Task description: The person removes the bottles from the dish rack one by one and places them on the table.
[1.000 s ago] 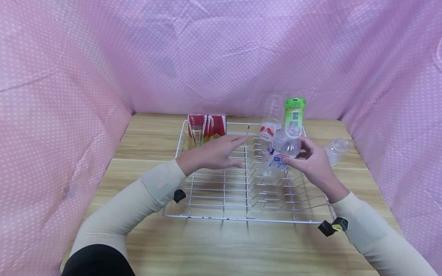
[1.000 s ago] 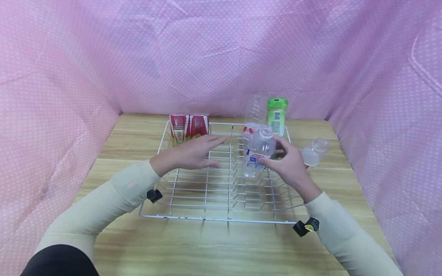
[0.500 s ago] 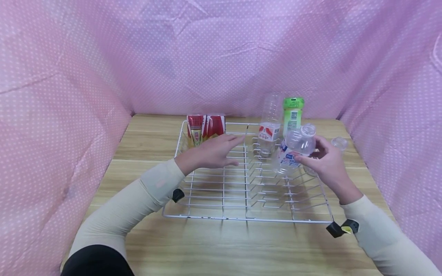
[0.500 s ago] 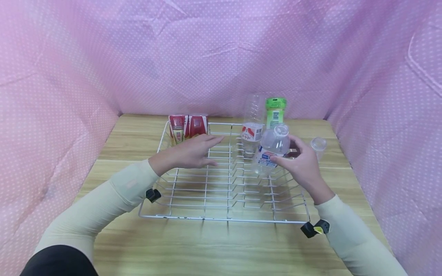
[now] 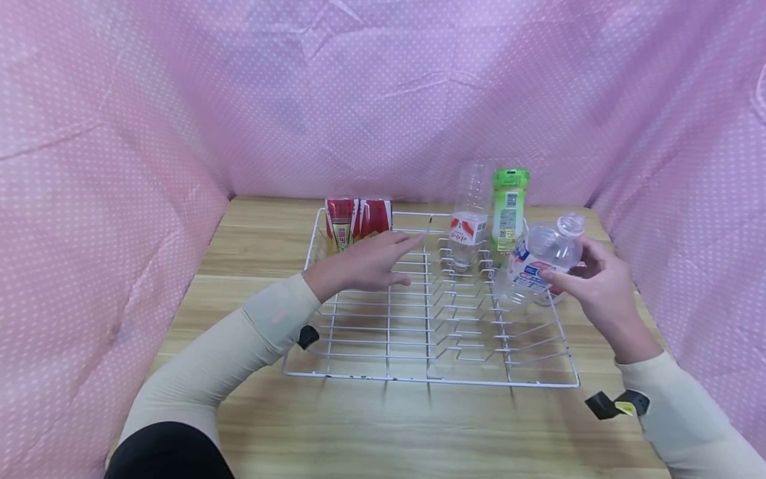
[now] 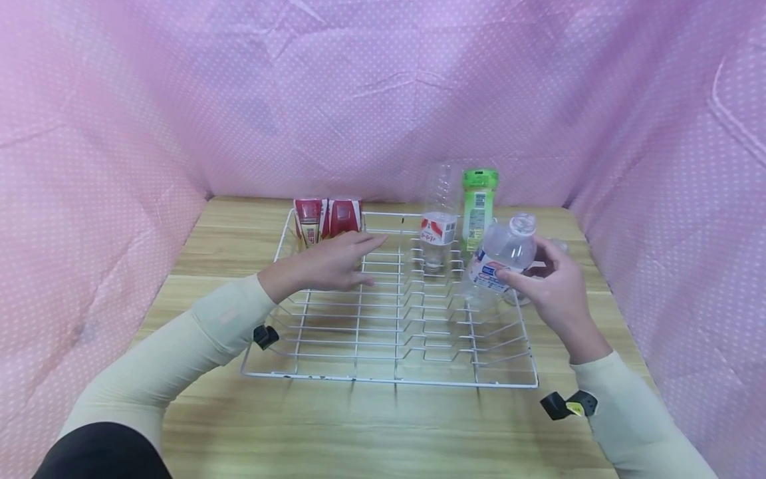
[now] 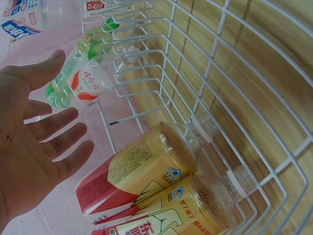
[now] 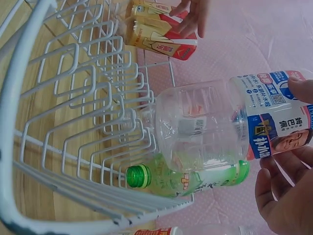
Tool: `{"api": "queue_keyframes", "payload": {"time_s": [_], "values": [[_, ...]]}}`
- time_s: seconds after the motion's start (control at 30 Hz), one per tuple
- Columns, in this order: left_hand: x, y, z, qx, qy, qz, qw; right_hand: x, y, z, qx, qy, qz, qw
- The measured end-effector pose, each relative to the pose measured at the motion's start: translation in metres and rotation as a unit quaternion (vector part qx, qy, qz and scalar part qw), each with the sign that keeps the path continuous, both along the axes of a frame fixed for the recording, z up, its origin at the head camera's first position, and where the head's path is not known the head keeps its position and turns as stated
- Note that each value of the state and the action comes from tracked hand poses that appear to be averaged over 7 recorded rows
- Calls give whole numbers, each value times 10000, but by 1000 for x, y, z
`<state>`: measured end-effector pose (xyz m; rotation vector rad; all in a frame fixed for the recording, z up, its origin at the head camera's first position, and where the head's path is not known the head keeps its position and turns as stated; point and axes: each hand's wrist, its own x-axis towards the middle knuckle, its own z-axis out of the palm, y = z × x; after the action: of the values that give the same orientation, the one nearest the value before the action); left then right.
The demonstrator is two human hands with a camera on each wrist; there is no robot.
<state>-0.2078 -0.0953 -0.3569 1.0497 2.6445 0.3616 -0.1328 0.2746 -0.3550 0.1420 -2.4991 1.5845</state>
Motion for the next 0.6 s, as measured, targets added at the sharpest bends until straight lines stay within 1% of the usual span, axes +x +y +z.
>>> {"api": "queue_keyframes", "payload": {"time_s": [0.1, 0.2, 0.33, 0.47, 0.6], "values": [[-1, 0, 0, -17, -5, -12, 10000, 1, 3, 0, -532, -30, 28, 9986], [-1, 0, 0, -11, 19, -48, 10000, 3, 6, 2, -757, -2, -78, 9971], [-1, -1, -1, 10, 54, -83, 10000, 7, 10, 4, -785, 64, -298, 9964], [-1, -2, -2, -30, 57, -69, 10000, 11, 13, 3, -1319, 134, -297, 9907], [-1, -2, -3, -89, 72, -45, 9999, 14, 17, 3, -1432, 226, -339, 9889]]}}
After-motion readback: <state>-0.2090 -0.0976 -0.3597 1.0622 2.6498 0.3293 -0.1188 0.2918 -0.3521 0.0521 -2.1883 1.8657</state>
